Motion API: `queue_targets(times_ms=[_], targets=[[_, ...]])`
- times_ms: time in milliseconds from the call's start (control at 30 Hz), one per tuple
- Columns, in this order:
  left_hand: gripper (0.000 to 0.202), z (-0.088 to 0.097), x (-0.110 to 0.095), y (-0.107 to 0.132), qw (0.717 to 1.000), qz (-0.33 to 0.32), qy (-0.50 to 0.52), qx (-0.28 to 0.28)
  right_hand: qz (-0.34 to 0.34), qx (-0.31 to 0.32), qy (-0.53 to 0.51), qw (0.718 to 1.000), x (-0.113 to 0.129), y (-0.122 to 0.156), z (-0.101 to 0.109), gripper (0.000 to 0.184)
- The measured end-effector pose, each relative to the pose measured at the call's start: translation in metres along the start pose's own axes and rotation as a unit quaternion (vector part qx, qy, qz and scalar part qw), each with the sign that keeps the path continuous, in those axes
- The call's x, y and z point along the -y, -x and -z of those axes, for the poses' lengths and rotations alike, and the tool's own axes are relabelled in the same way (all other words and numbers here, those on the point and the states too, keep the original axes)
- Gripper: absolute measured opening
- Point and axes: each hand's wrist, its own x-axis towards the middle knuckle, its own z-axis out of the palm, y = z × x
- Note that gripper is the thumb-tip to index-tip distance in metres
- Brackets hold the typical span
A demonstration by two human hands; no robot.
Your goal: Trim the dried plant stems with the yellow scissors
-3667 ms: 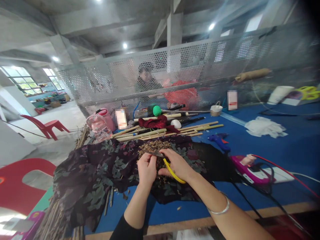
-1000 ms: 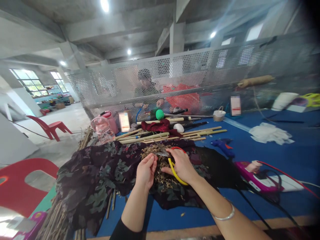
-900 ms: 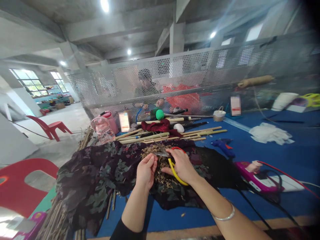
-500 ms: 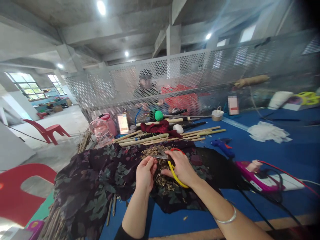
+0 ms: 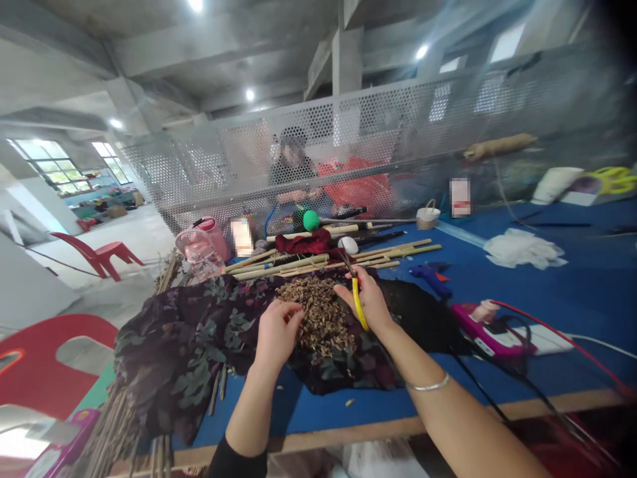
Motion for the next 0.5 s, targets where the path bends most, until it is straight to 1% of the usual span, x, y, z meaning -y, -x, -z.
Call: queue_targets(times_ms=[67, 133, 167, 233, 333, 400, 433, 467, 500], targets=[[0.020, -0.006, -0.012, 0.001, 0.994, -0.056, -0.057, 0.068, -0.007, -0.010, -0.003, 1.000, 0.003, 0.001, 0.001, 0.052], [0.029, -0.014, -0.017, -0.003, 0.985, -0.083, -0.113, 0.102, -0.011, -0.011, -0.007, 1.000, 0.006, 0.002, 0.000, 0.052], [0.030, -0.018, -0.016, -0.007, 0.982, -0.084, -0.133, 0.107, -0.012, -0.010, -0.009, 1.000, 0.007, 0.003, 0.000, 0.052], [0.024, -0.021, -0.011, -0.017, 0.980, -0.073, -0.151, 0.110, -0.013, -0.009, -0.012, 1.000, 0.008, 0.004, -0.001, 0.053], [0.022, -0.019, -0.003, -0.027, 0.980, -0.054, -0.155, 0.108, -0.015, -0.005, -0.016, 1.000, 0.009, 0.003, 0.000, 0.052], [0.027, -0.015, -0.008, -0.024, 0.981, -0.057, -0.161, 0.089, -0.014, -0.002, -0.023, 1.000, 0.010, 0.003, 0.001, 0.051], [0.030, -0.015, -0.013, -0.020, 0.981, -0.062, -0.165, 0.075, -0.015, -0.003, -0.027, 1.000, 0.010, 0.002, 0.003, 0.051], [0.034, -0.015, -0.019, -0.015, 0.980, -0.074, -0.169, 0.074, -0.017, -0.004, -0.031, 0.999, 0.011, 0.002, 0.004, 0.051], [0.035, -0.016, -0.026, -0.010, 0.976, -0.096, -0.167, 0.106, -0.020, -0.005, -0.035, 0.999, 0.011, 0.001, 0.005, 0.052]])
